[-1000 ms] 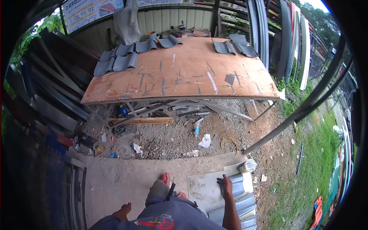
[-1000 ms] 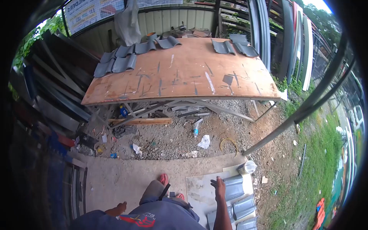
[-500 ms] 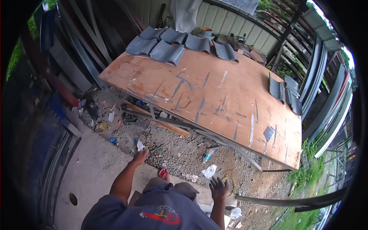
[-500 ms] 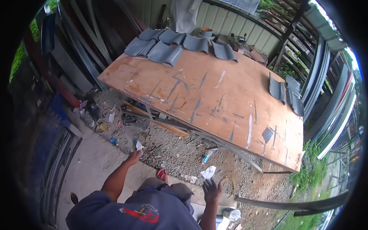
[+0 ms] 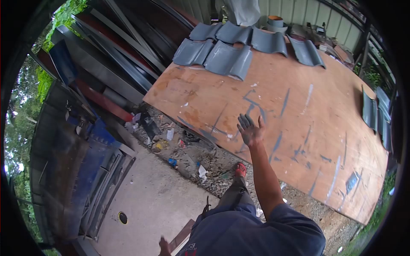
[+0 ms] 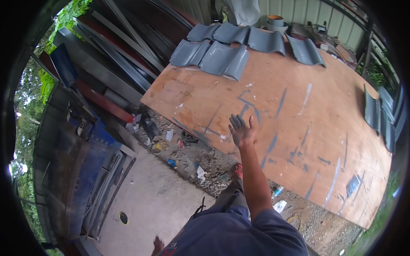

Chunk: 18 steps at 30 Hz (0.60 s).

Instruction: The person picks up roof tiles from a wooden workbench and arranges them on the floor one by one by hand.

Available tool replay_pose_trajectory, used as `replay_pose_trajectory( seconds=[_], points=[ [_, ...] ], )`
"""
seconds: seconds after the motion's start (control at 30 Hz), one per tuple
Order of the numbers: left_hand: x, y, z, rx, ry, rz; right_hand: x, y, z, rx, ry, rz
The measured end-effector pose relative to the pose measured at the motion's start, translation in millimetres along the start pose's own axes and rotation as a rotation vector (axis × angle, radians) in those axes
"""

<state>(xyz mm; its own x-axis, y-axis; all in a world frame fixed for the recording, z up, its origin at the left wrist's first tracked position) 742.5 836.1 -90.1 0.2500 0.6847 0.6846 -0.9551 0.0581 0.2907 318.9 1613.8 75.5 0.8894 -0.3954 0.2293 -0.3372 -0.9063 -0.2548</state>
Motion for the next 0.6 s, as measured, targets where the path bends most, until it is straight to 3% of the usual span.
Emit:
replay_pose_trajectory(
  seconds=[0.1, 0.3, 0.4, 0.6],
  points=[
    [62, 0, -22, -0.047, -0.125, 0.133, -135, 2, -5, -0.063, 0.032, 0.029],
    [144, 109, -130, -0.026, -0.380, 0.048, -328, 5, 4, -0.168, 0.214, 0.085],
    [163, 144, -155, -0.008, -0.433, 0.009, -377, 9, -5, -0.231, 0.265, 0.119],
    [167, 203, -152, 0.058, -0.562, -0.143, -401, 12, 2, -0.371, 0.343, 0.260]
  ],
)
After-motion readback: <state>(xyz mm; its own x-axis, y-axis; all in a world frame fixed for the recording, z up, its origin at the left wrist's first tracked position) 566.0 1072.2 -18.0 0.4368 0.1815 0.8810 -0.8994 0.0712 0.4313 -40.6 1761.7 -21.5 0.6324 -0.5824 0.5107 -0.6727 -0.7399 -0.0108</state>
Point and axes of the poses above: each hand's wrist, its own x-axis away from the middle knuckle, its own z-axis out of the back of the hand, y = z × x, the point moved 8 cm from there along -x, towards the middle knuckle, and after that the axes turned 9 degrees about z, right-handed, at the moved point
